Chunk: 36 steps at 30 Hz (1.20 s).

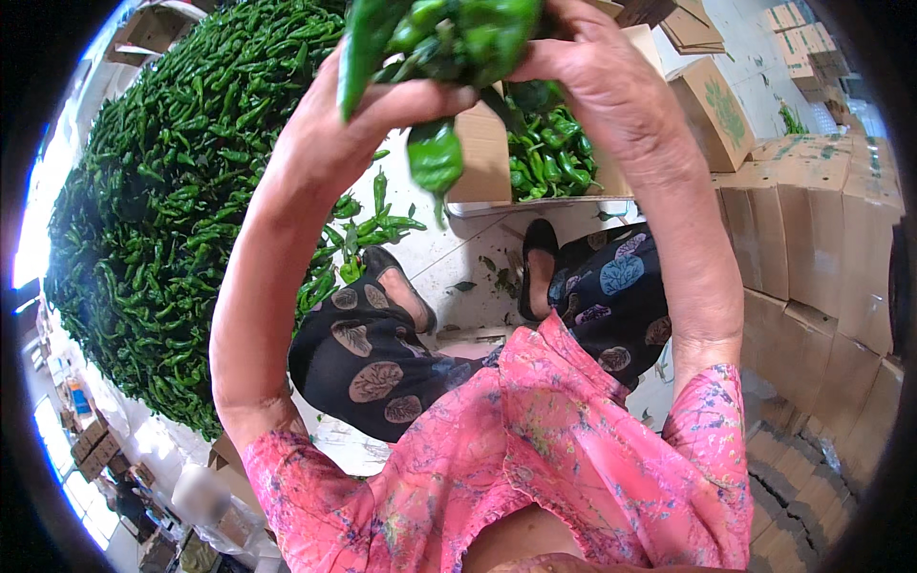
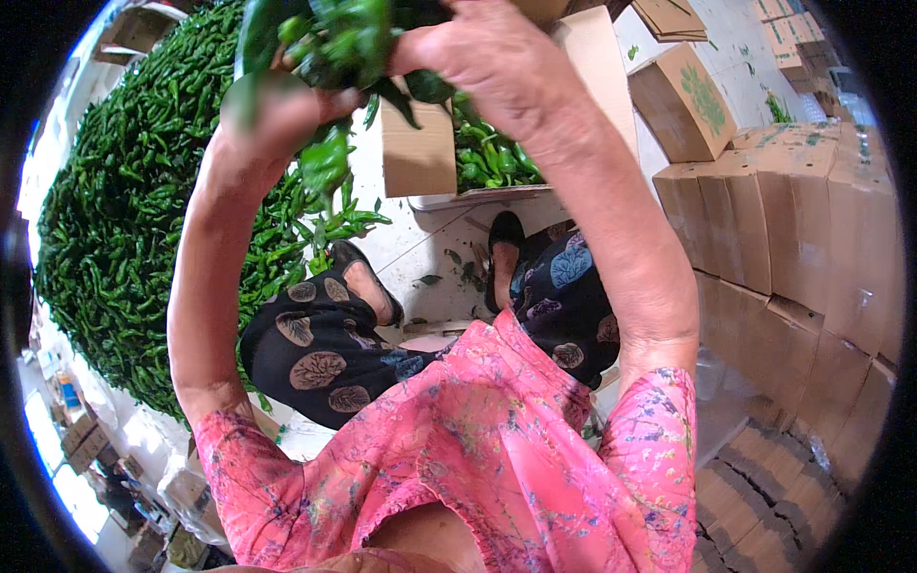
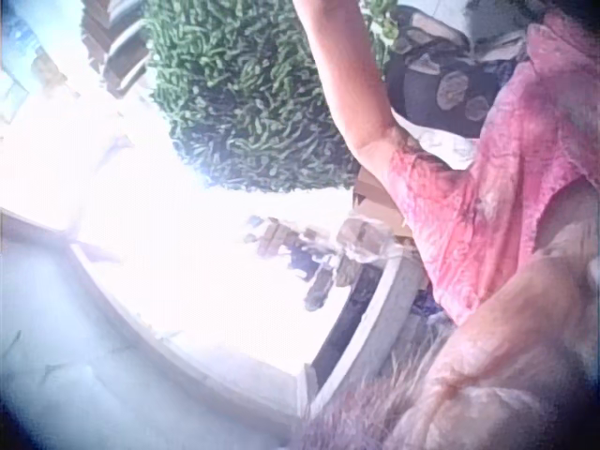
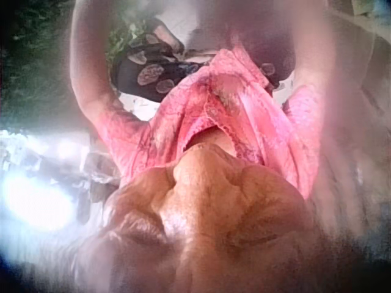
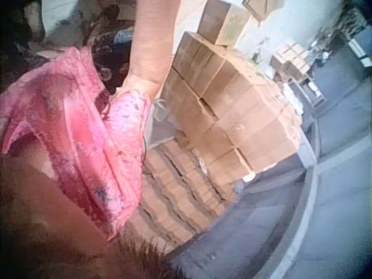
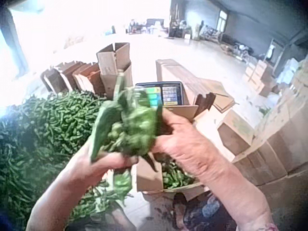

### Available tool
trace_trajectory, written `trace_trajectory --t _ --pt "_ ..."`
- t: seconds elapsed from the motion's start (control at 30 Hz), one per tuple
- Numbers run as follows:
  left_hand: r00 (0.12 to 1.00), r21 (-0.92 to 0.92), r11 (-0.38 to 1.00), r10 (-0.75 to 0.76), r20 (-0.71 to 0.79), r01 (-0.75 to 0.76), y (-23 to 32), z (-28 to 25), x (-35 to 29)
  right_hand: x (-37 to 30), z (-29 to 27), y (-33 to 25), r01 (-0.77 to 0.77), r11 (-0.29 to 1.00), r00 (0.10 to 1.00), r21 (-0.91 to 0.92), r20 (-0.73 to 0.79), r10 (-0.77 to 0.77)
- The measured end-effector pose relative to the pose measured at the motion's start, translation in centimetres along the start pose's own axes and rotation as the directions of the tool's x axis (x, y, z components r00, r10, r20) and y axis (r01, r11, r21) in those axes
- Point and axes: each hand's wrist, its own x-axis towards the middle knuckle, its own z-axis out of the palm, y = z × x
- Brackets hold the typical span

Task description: The person packs green peppers from a pile on the floor into cardboard boxes, seals them using a yellow tape dispenser, and weighs the boxes on a digital scale.

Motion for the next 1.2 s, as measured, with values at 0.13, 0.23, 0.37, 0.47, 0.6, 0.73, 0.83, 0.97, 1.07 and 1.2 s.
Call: trace_trajectory --t 0.13,0.23,0.37,0.47,0.6,0.73,0.83,0.97,1.07,1.2 --pt "0.994 -0.395 0.914 -0.065 0.082 0.093 0.0 3.8 5.0 -2.5 -5.7 1.0 0.028 0.971 0.983 0.237 -0.185 0.017" --pt "0.978 -0.210 0.961 0.198 0.066 -0.180 1.3 5.5 7.1 -4.4 -8.4 1.4 -0.042 0.995 0.926 0.095 -0.371 0.074" --pt "0.994 -0.682 0.725 -0.035 0.107 0.099 5.2 7.1 7.4 -6.0 -10.0 0.7 -0.102 0.995 0.918 -0.016 -0.387 0.088" --pt "0.998 -0.678 0.734 0.016 0.059 0.028 5.0 7.1 7.9 -6.3 -10.0 -0.6 -0.205 0.976 0.855 0.069 -0.472 0.213" --pt "0.985 -0.540 0.825 -0.121 0.121 0.167 5.0 8.5 8.5 -7.3 -12.0 1.7 -0.102 0.991 0.906 0.087 -0.402 0.129" --pt "0.971 -0.347 0.931 -0.029 0.238 0.112 2.4 8.3 9.2 -8.2 -14.6 4.4 -0.054 0.964 0.886 0.262 -0.433 0.167" --pt "0.940 -0.082 0.996 0.054 0.338 -0.028 0.5 9.9 9.8 -8.6 -16.5 5.7 -0.041 0.903 0.919 0.427 -0.339 0.202" --pt "0.926 0.062 0.992 0.078 0.370 -0.108 -0.1 11.0 10.2 -8.7 -16.2 6.1 -0.050 0.856 0.939 0.514 -0.268 0.216" --pt "0.920 -0.178 0.983 0.034 0.391 0.039 1.4 12.0 9.7 -9.0 -16.6 6.2 -0.067 0.735 0.973 0.675 -0.120 0.199" --pt "0.958 -0.405 0.910 0.039 0.286 0.084 3.1 14.1 8.9 -9.2 -15.3 6.4 -0.054 0.562 0.987 0.825 -0.040 0.154"
